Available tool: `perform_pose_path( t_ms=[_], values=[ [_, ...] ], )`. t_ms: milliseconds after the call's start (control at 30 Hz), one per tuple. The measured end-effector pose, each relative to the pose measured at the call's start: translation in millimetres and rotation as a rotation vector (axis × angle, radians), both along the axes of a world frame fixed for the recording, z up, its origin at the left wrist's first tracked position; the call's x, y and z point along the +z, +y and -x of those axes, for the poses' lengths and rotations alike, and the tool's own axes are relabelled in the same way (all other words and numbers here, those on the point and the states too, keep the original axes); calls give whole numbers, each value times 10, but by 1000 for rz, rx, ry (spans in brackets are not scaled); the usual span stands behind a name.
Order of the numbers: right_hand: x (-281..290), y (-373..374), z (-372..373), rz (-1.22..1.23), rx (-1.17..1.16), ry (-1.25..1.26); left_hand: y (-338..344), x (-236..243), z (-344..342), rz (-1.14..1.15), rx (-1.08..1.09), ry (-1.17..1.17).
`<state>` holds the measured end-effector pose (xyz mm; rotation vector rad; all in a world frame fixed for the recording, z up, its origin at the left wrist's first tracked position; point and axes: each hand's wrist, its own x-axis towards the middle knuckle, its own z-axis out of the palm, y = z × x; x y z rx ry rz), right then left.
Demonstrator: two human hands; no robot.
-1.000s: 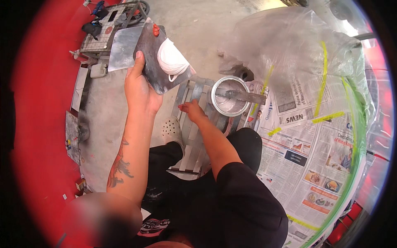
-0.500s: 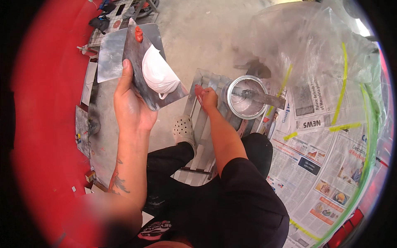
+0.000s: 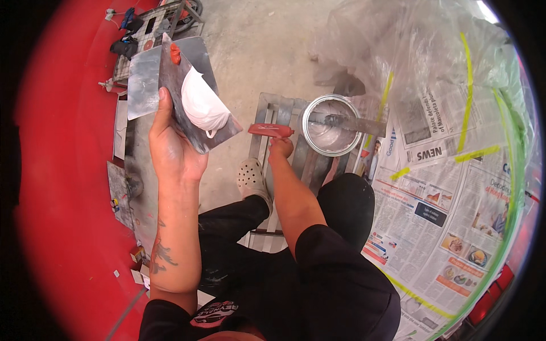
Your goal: Mixing car body filler with hardener and applying it to a car panel with a spatula.
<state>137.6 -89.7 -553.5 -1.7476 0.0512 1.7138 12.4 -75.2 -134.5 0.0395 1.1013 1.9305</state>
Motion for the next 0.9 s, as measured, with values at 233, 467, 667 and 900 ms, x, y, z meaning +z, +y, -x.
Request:
perform_pose_path(
  t_ms=[233,467,667,900],
  values=[
    [231,-459,-217,84,349,-256,104,16,-26,-7,-10,-39],
    [2327,-615,-1413,-319,1671,-561,39,550,-301,177,-153,-326],
    [4840,-1147,-3116,-304,1870,-930,-562,1709,-1105,296,-643,-340],
    [6806,-1778,-3937,-385,1171,-402,-773,3537,-2238,285,-1081,-387]
  ],
)
